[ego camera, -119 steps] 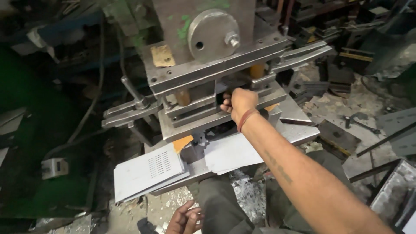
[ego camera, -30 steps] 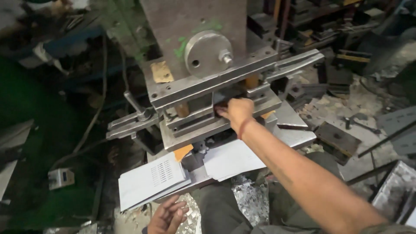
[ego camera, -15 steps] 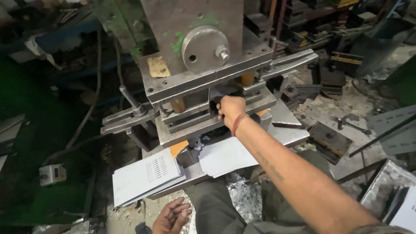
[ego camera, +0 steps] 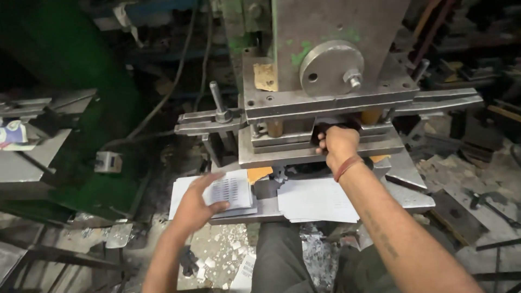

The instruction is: Placing metal plates into an industrial stamping machine for processing and stacking them afterwards.

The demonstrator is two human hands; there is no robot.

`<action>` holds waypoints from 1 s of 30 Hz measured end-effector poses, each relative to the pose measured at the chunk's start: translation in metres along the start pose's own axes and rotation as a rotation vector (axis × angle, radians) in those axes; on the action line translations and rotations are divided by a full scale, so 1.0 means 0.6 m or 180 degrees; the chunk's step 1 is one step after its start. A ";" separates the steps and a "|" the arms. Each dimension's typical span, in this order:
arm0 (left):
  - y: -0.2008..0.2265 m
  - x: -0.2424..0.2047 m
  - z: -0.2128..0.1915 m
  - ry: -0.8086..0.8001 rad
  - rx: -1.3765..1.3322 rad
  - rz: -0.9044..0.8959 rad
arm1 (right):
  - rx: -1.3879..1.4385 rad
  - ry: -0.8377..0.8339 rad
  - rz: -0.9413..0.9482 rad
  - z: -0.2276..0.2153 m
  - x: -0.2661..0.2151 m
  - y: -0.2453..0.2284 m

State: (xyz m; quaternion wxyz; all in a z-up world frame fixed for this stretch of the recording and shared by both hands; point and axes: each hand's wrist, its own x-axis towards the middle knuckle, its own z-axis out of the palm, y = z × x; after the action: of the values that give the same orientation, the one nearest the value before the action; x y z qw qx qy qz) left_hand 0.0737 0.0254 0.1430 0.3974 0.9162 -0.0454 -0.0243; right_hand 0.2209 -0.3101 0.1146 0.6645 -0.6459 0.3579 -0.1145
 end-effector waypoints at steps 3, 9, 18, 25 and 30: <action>-0.028 0.064 0.010 -0.1012 0.1355 -0.0043 | 0.0095 -0.0091 -0.0012 0.000 -0.025 -0.012; -0.062 0.109 0.025 -0.1093 0.2265 0.0138 | 0.0657 -0.0295 0.0206 -0.011 -0.008 -0.006; -0.055 0.053 -0.018 0.0324 0.1601 -0.0225 | 0.1219 -0.0694 0.0096 -0.158 -0.220 -0.005; -0.037 -0.042 -0.022 0.0794 -0.1204 -0.0323 | 0.1182 -0.1112 0.0525 -0.240 -0.222 0.201; -0.033 -0.068 0.074 0.0577 -0.2063 0.0121 | -0.0036 -0.1029 0.0929 -0.241 -0.230 0.209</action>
State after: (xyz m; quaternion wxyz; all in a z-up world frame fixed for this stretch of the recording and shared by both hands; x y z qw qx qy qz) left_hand 0.0307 0.0108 0.0985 0.6708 0.7396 -0.0168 0.0515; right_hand -0.0072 -0.3201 0.0546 0.7192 -0.6009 0.3370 0.0900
